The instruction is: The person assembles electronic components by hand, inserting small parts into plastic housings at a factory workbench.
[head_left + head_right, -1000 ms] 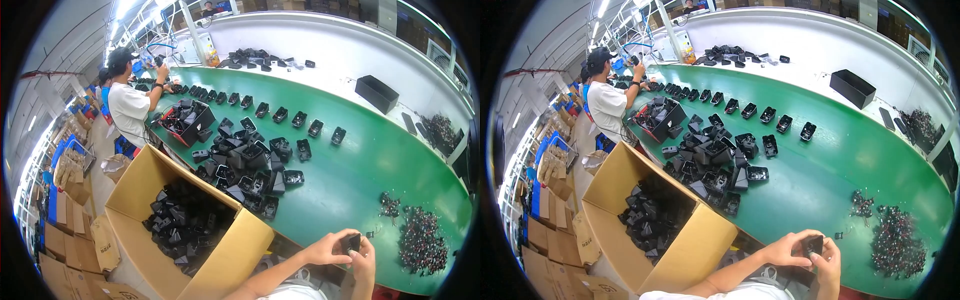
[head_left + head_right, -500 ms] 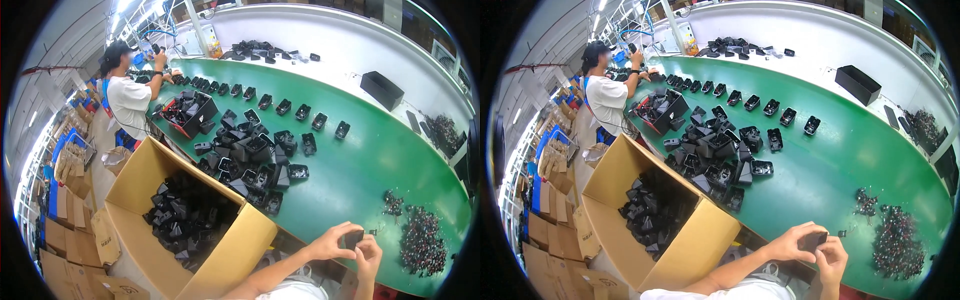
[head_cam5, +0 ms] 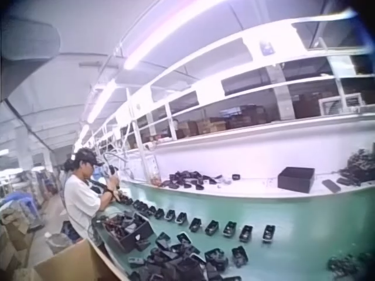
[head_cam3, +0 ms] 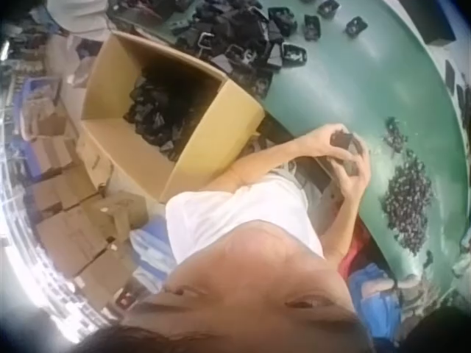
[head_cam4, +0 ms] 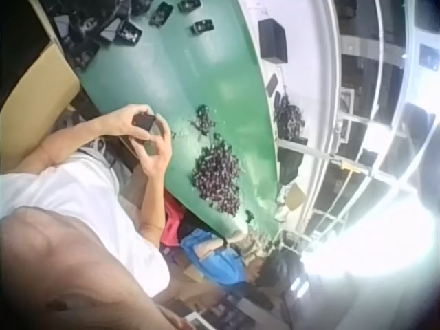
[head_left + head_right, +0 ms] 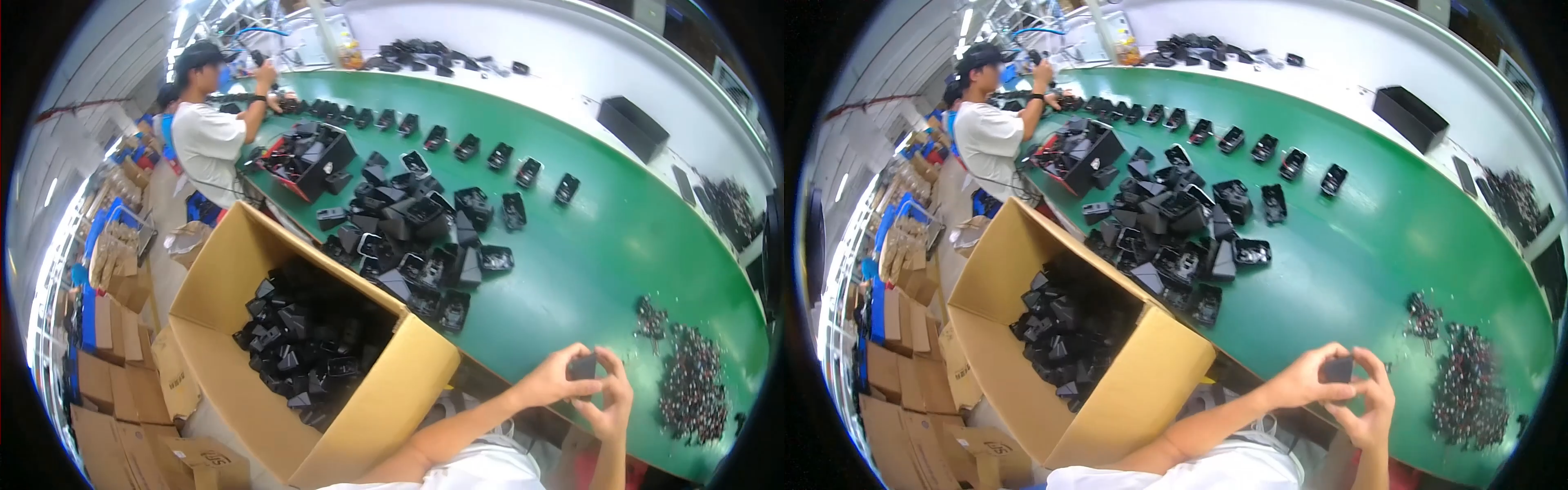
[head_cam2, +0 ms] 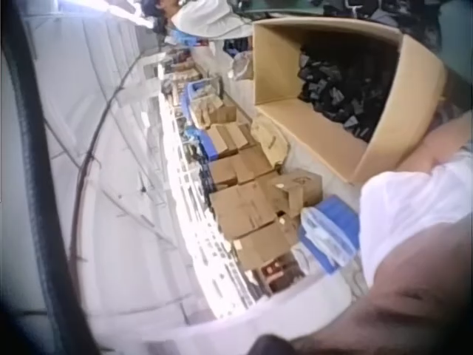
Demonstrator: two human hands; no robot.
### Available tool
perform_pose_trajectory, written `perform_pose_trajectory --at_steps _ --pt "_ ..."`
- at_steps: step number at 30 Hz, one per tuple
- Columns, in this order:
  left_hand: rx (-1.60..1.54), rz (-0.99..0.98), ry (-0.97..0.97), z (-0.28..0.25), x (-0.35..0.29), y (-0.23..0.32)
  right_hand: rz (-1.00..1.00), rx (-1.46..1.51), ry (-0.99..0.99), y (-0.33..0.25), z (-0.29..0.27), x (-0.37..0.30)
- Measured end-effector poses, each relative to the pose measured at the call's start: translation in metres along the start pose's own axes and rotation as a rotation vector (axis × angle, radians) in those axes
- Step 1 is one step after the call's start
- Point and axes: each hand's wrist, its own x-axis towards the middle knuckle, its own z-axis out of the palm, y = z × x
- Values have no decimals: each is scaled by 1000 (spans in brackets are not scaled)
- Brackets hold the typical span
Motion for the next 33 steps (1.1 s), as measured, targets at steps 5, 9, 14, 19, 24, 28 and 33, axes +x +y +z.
perform_pose_trajectory --at_steps 5,9,14,19,24,28,33 --pt "566 66 202 -17 -8 28 -112 -92 -257 -3 -12 44" --pt "1057 561 845 -42 -5 34 -349 -483 18 21 -29 133" --pt "1415 604 991 -80 10 58 -182 -707 155 82 -29 258" --pt "1642 360 905 -104 24 48 -123 -793 172 115 20 308" --pt "1678 334 745 -100 25 39 -254 -982 168 97 18 290" --pt "1560 451 595 -89 26 32 -198 -766 14 40 -35 210" --pt "1398 682 516 -74 24 28 210 -604 137 4 -85 60"
